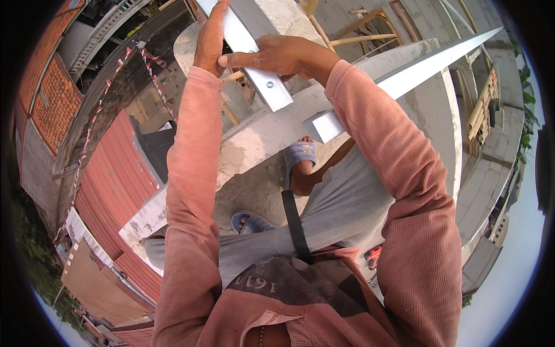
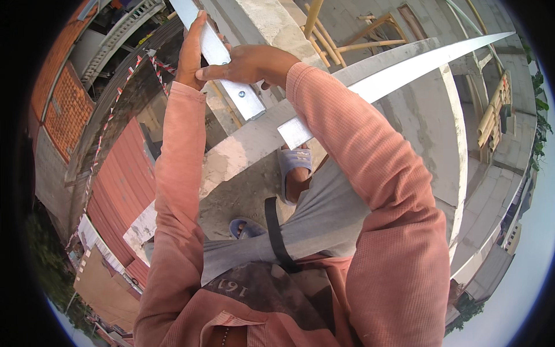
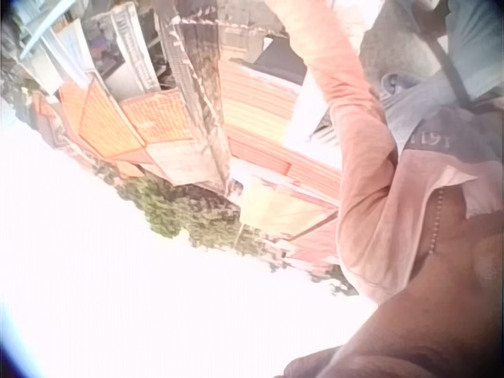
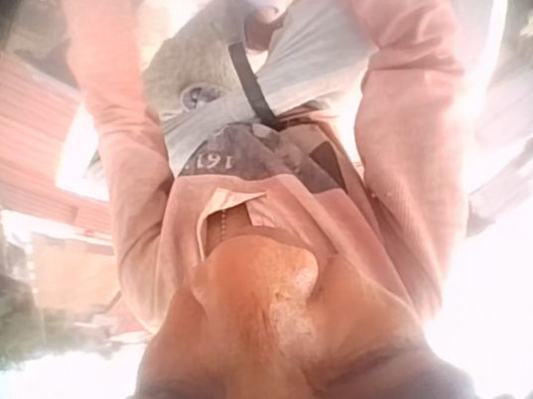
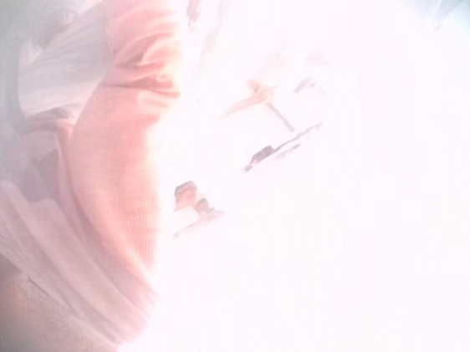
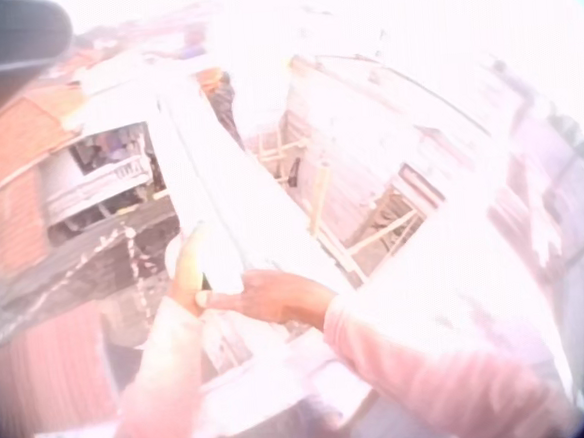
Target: The person aligns and secures metal roof frame sections by hand, using a power drill to drive screws into the joints while working on the elevated structure of a building under renovation.
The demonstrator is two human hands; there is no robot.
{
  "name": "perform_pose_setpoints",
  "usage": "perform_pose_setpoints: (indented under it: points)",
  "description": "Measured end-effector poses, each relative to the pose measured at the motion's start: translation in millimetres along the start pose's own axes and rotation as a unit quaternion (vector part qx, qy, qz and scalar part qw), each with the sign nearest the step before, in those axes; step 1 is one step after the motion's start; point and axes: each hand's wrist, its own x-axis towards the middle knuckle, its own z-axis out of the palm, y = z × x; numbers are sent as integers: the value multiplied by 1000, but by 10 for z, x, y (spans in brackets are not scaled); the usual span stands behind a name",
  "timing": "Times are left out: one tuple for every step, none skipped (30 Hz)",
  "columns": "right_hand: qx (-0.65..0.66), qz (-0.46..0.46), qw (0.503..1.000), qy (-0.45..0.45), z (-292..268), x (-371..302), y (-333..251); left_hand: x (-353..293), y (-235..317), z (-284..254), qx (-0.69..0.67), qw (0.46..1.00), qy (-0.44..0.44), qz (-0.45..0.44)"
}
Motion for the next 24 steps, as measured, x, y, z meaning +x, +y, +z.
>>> perform_pose_setpoints:
  points:
    - [1, 1, 1000, 1, -4, 0, 9, 15, -3, -8, 0, 1000, -1, -1]
    - [16, -1, 1000, -9, -9, 8, 19, 33, -6, -15, -2, 1000, -13, 0]
    - [31, -3, 999, -19, -11, 19, 27, 46, -11, -23, -5, 1000, -25, 0]
    - [31, -3, 999, -18, -6, 33, 50, 39, -14, -7, -5, 1000, -26, 0]
    - [24, 2, 1000, -11, 5, 51, 75, 29, -21, 10, 1, 1000, -14, -3]
    - [17, 6, 1000, -3, 14, 61, 91, 22, -21, 24, 7, 1000, -2, -7]
    - [17, 6, 1000, -3, 27, 64, 89, 31, -25, 5, 8, 1000, -2, -6]
    - [17, 7, 1000, 5, 38, 65, 84, 42, -26, -14, 10, 1000, -9, 0]
    - [16, 9, 1000, 14, 43, 64, 74, 52, -26, -31, 12, 1000, -16, 6]
    - [16, 9, 1000, 13, 46, 55, 68, 42, -27, -28, 12, 1000, -16, 5]
    - [21, 6, 1000, 14, 40, 41, 56, 32, -28, -23, 14, 1000, -17, 15]
    - [27, 3, 1000, 15, 37, 34, 47, 23, -23, -18, 16, 999, -18, 25]
    - [27, 3, 1000, 14, 42, 37, 56, 21, -30, -22, 16, 999, -18, 24]
    - [27, 1, 1000, 13, 47, 43, 66, 19, -33, -26, 20, 999, -17, 23]
    - [27, -2, 1000, 11, 50, 50, 76, 17, -34, -30, 25, 999, -16, 22]
    - [27, -2, 1000, 11, 58, 64, 89, 18, -32, -28, 25, 999, -16, 22]
    - [19, -2, 1000, 18, 72, 83, 104, 20, -28, -25, 21, 1000, -15, 14]
    - [11, -3, 1000, 24, 83, 96, 112, 23, -25, -21, 16, 1000, -13, 7]
    - [11, -2, 1000, 24, 106, 102, 118, -22, -30, 11, 16, 1000, -13, 6]
    - [8, 10, 1000, 20, 110, 102, 114, -92, -22, 86, 14, 999, -13, 30]
    - [4, 23, 1000, 16, 113, 97, 119, -143, -17, 136, 11, 998, -14, 54]
    - [-5, -10, 1000, 11, 68, 118, 86, -105, 45, 128, 17, 998, -14, 55]
    - [-2, -24, 1000, 4, 41, 100, 84, -79, 41, 116, 24, 998, -14, 54]
    - [-2, -34, 999, 3, -3, 112, 51, -28, 55, 108, 21, 998, -4, 64]
